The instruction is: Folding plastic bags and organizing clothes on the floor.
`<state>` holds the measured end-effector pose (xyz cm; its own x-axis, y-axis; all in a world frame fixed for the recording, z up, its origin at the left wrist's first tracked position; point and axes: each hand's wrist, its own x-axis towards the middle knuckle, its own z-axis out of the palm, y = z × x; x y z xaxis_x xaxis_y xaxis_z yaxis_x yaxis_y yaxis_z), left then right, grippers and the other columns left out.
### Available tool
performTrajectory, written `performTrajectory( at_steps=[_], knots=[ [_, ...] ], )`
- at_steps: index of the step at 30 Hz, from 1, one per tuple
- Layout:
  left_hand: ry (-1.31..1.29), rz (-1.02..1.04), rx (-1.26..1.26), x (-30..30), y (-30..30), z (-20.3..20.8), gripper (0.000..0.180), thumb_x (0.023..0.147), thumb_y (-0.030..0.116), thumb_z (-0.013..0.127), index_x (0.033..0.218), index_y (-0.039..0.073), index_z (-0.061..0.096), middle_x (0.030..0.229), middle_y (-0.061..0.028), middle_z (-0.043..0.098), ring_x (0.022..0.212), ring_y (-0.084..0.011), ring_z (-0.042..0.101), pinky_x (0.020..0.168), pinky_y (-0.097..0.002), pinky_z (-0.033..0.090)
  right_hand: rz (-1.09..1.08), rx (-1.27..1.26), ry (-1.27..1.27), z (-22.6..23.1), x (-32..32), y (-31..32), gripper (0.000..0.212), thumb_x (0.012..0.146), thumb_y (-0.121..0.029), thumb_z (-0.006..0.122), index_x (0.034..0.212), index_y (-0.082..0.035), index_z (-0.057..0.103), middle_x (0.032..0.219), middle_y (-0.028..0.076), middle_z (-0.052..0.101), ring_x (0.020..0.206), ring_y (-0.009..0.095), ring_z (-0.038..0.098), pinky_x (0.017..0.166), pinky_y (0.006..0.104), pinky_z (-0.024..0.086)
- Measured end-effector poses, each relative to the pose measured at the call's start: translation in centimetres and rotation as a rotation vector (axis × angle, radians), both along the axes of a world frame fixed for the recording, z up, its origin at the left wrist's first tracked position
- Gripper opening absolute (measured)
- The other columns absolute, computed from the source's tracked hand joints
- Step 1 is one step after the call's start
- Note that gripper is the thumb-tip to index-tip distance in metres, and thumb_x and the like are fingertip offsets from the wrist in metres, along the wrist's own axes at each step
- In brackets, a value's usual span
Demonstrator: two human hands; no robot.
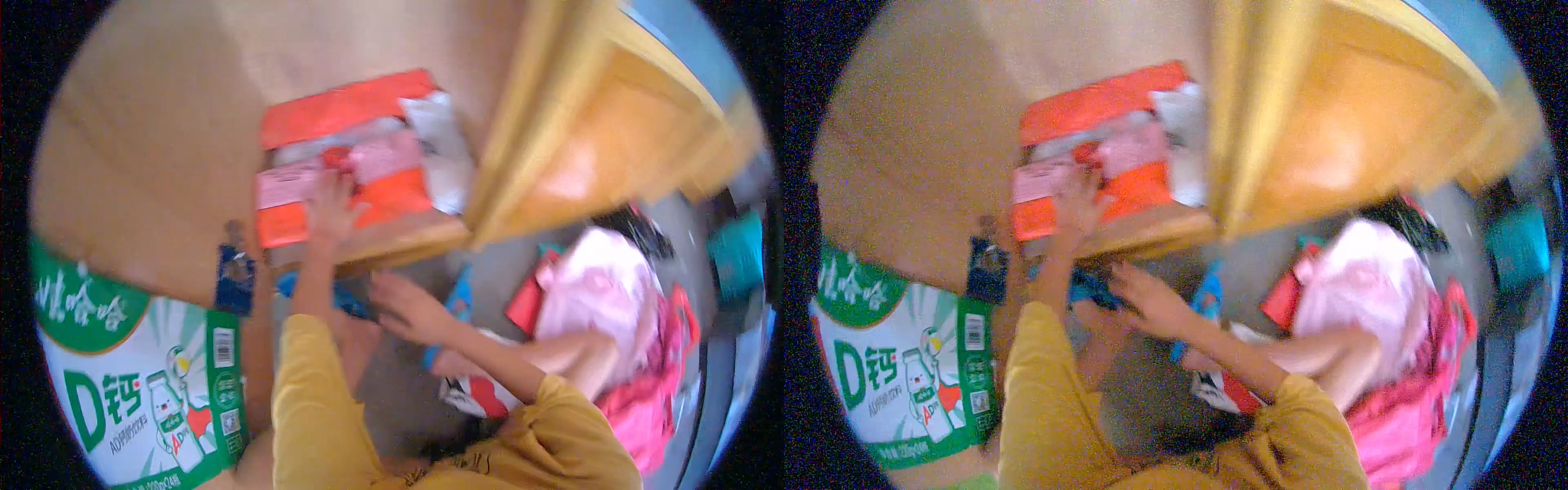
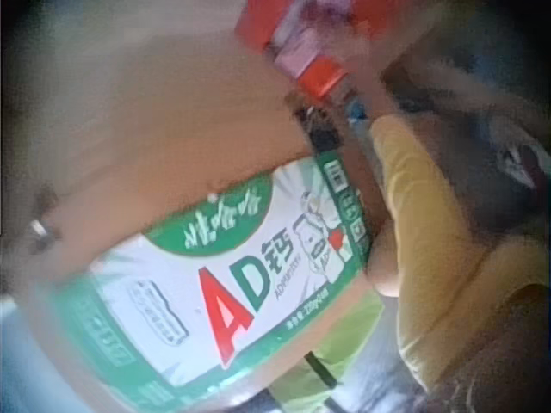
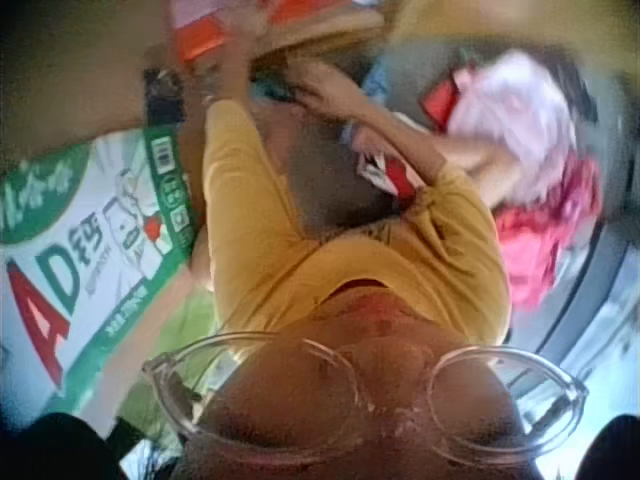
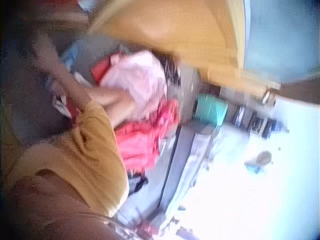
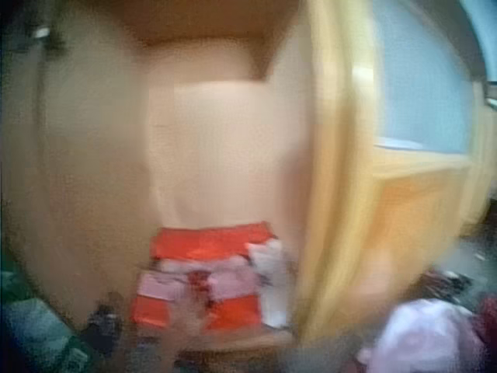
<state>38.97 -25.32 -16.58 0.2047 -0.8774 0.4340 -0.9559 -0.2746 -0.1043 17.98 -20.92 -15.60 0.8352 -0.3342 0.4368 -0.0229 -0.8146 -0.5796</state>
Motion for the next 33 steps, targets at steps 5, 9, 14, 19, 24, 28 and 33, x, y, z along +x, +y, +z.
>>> performTrajectory(
  at_steps=[5,9,14,19,24,28,33],
  knots=[
    [0.623,-0.068,-0.135,-5.0,3.3,1.9,0.056,0.068,0.027,0.051,0.112,0.001,0.027,0.115,-0.0173,0.028,0.108,-0.0303,0.022,0.089,-0.0381,0.018,-0.297,-0.048,0.098,-8.0,-23.0,3.8,0.033,0.058,-0.008,0.052,0.090,-0.003,0.046,0.097,0.015,0.043,0.092,0.028,0.040,0.078,0.0380,0.032],
    [0.954,-0.174,-0.130,-16.5,7.9,-0.9,0.052,0.066,0.018,0.053,0.109,0.000,0.031,0.112,-0.0188,0.030,0.106,-0.0303,0.025,0.088,-0.0373,0.019,-1.028,-0.071,0.591,-1.6,-29.9,1.7,0.048,0.054,-0.014,0.057,0.098,-0.002,0.041,0.105,0.018,0.036,0.097,0.032,0.035,0.075,0.0412,0.034],
    [0.639,-0.339,0.607,-26.6,14.3,-6.4,0.064,0.057,0.021,0.056,0.110,-0.001,0.028,0.112,-0.0232,0.028,0.105,-0.0365,0.025,0.086,-0.0416,0.022,-1.242,0.179,0.838,-3.5,-29.3,-5.7,0.074,0.052,-0.034,0.063,0.112,-0.007,0.027,0.117,0.016,0.020,0.108,0.034,0.020,0.079,0.0547,0.024],
    [0.408,-0.548,0.459,-30.5,16.9,-6.4,0.063,0.061,0.028,0.055,0.111,0.001,0.028,0.114,-0.0206,0.026,0.106,-0.0332,0.025,0.084,-0.0475,0.020,-1.126,0.191,0.953,-4.5,-32.7,-8.6,0.074,0.050,-0.041,0.063,0.106,-0.003,0.033,0.119,0.017,0.017,0.106,0.035,0.023,0.070,0.0546,0.031],
    [0.428,-0.461,0.358,-29.9,15.2,-6.4,0.049,0.066,0.036,0.048,0.103,0.005,0.038,0.098,-0.0147,0.040,0.091,-0.0288,0.037,0.078,-0.0443,0.025,-1.231,0.444,0.970,-5.4,-35.6,-10.8,0.030,0.060,-0.028,0.054,0.081,-0.007,0.054,0.087,0.015,0.052,0.081,0.026,0.050,0.069,0.0418,0.037],
    [0.350,-0.423,0.483,-31.1,11.4,-5.7,0.040,0.068,0.039,0.045,0.084,0.002,0.046,0.090,-0.0138,0.043,0.085,-0.0287,0.040,0.076,-0.0432,0.027,-1.018,0.282,0.891,-2.8,-35.0,-10.6,0.018,0.059,-0.019,0.050,0.074,-0.014,0.059,0.095,0.013,0.047,0.086,0.027,0.044,0.074,0.0377,0.035],
    [0.727,-0.560,0.370,-33.8,9.3,-8.2,0.035,0.069,0.034,0.043,0.082,0.002,0.047,0.081,-0.0142,0.047,0.077,-0.0289,0.045,0.066,-0.0390,0.035,-1.454,-0.293,0.642,-0.8,-38.7,-18.6,0.020,0.058,-0.014,0.052,0.077,-0.018,0.058,0.121,0.009,0.020,0.113,0.026,0.014,0.084,0.0439,0.024]
  ],
)
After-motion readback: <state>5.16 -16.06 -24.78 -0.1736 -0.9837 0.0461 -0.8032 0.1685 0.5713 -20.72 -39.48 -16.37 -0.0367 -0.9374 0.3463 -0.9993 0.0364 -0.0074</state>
